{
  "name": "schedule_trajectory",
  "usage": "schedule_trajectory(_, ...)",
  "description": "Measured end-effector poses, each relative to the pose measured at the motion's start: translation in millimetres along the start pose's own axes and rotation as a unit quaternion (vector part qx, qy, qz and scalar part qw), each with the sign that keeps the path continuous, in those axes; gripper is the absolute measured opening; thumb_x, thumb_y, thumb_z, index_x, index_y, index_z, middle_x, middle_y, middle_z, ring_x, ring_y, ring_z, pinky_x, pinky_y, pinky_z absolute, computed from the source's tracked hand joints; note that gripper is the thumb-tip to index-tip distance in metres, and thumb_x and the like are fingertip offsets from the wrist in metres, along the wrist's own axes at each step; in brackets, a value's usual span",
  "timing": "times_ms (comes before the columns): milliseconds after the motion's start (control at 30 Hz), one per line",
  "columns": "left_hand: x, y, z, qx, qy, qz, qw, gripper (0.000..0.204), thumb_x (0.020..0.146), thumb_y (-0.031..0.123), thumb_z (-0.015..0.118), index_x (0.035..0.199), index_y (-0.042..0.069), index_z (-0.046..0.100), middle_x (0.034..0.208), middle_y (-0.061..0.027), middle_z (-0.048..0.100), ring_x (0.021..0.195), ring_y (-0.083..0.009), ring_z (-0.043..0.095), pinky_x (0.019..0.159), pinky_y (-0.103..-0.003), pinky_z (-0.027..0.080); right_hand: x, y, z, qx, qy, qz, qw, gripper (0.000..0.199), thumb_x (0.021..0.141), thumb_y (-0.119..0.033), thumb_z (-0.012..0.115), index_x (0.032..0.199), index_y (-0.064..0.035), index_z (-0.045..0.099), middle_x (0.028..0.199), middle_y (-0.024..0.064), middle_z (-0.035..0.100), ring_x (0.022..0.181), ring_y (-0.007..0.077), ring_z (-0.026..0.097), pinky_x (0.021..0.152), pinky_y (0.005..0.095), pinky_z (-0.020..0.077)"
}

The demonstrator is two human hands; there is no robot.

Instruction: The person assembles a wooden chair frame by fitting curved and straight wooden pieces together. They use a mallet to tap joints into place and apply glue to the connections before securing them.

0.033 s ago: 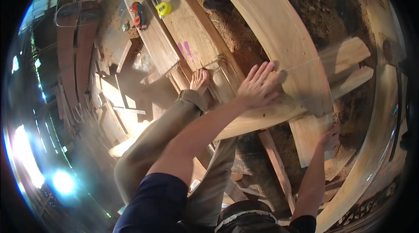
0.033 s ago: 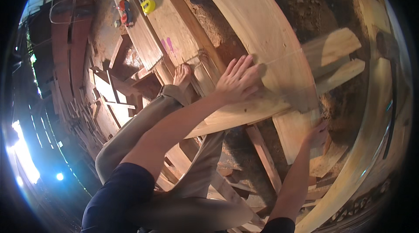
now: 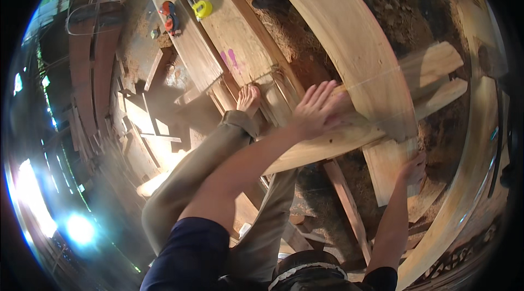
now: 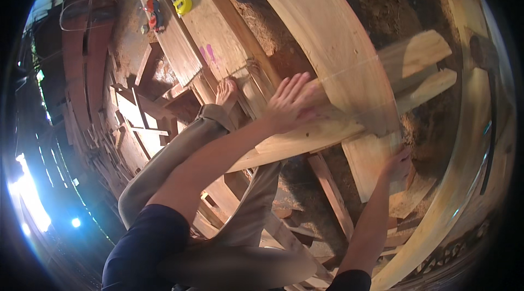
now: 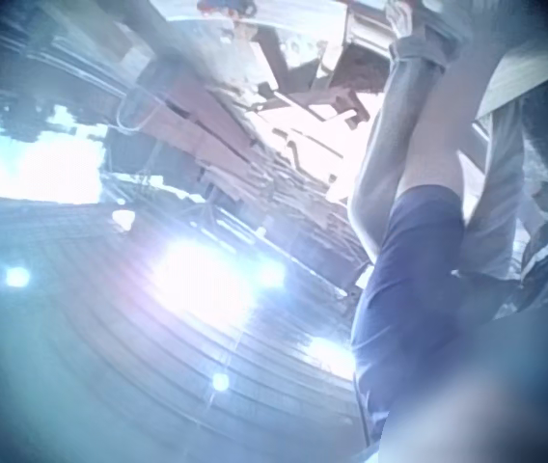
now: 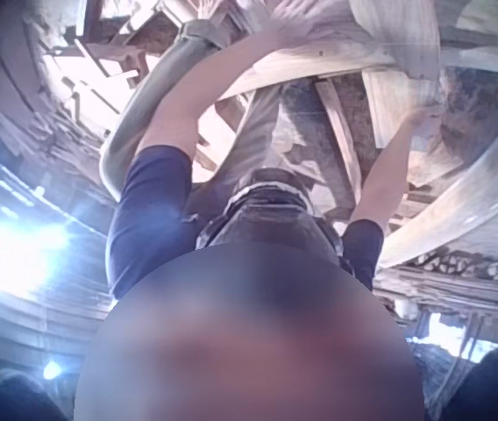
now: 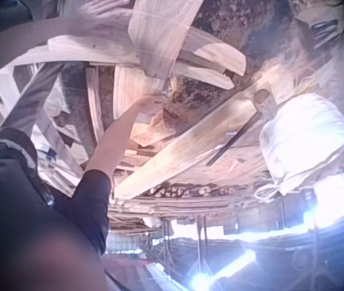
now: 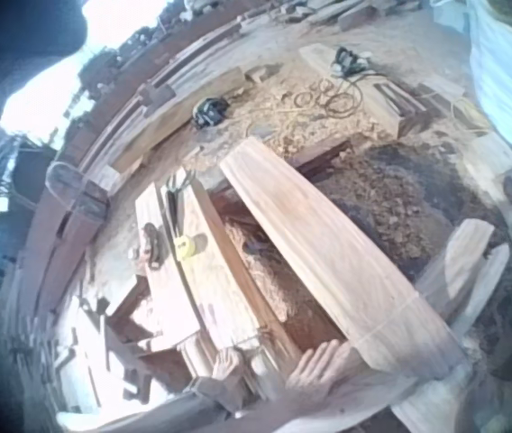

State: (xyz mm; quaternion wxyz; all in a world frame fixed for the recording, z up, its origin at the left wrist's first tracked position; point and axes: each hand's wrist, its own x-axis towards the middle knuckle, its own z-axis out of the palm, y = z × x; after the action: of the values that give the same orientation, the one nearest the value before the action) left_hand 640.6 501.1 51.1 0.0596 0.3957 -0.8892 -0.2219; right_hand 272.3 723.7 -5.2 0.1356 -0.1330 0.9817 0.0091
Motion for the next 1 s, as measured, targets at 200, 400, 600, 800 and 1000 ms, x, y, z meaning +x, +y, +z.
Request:
schedule_trajectory(200, -83, -58, -9, 0.087, -0.129, 0.019, 0.988, 0.075, 0.093, 0.056, 0.066, 0.149, 0.008, 0.052, 0.158, -0.0150, 0.047, 0.152, -0.0322, 0.036, 0.127, -0.052, 0.023, -1, 4, 4, 0.016, 0.039, -0.013, 0.999, 0.068, 0.106, -0.062, 0.034, 0.135, -0.0131, 0.071, 0.132, 0.0149, 0.071, 0.121, 0.0422, 0.062, 0.108, 0.0497, 0.0427)
schedule_trajectory(400, -23, -122, -27, 0.188, -0.117, 0.126, 0.967, 0.042, 0.100, 0.039, 0.062, 0.132, 0.014, 0.067, 0.143, -0.0043, 0.061, 0.145, -0.0265, 0.047, 0.125, -0.053, 0.029, -9, -5, -5, 0.053, 0.017, 0.005, 0.998, 0.072, 0.106, -0.065, 0.030, 0.139, -0.0129, 0.069, 0.134, 0.0145, 0.070, 0.126, 0.0405, 0.059, 0.114, 0.0550, 0.0327)
schedule_trajectory(600, -29, -124, -4, 0.083, -0.211, 0.079, 0.971, 0.030, 0.101, 0.032, 0.060, 0.122, 0.013, 0.070, 0.129, -0.0012, 0.068, 0.132, -0.0214, 0.055, 0.123, -0.045, 0.033, -14, -2, -1, 0.054, 0.048, -0.018, 0.997, 0.073, 0.106, -0.065, 0.030, 0.138, -0.0117, 0.069, 0.130, 0.0146, 0.072, 0.126, 0.0386, 0.058, 0.115, 0.0532, 0.0320)
schedule_trajectory(800, -26, -124, -6, 0.088, -0.200, 0.116, 0.969, 0.027, 0.101, 0.034, 0.059, 0.115, 0.013, 0.070, 0.127, -0.0028, 0.067, 0.131, -0.0239, 0.054, 0.123, -0.045, 0.032, -11, 3, -1, 0.039, 0.032, -0.013, 0.999, 0.070, 0.106, -0.063, 0.033, 0.137, -0.0111, 0.069, 0.130, 0.0149, 0.071, 0.125, 0.0394, 0.058, 0.116, 0.0516, 0.0330)
schedule_trajectory(1000, -70, -98, -5, 0.202, -0.145, 0.042, 0.968, 0.062, 0.100, 0.042, 0.060, 0.154, 0.015, 0.047, 0.163, -0.0037, 0.042, 0.155, -0.0286, 0.031, 0.128, -0.051, 0.024, -7, 4, 1, 0.079, 0.012, -0.035, 0.996, 0.069, 0.106, -0.063, 0.032, 0.135, -0.0131, 0.070, 0.134, 0.0146, 0.069, 0.128, 0.0395, 0.057, 0.117, 0.0511, 0.0304)
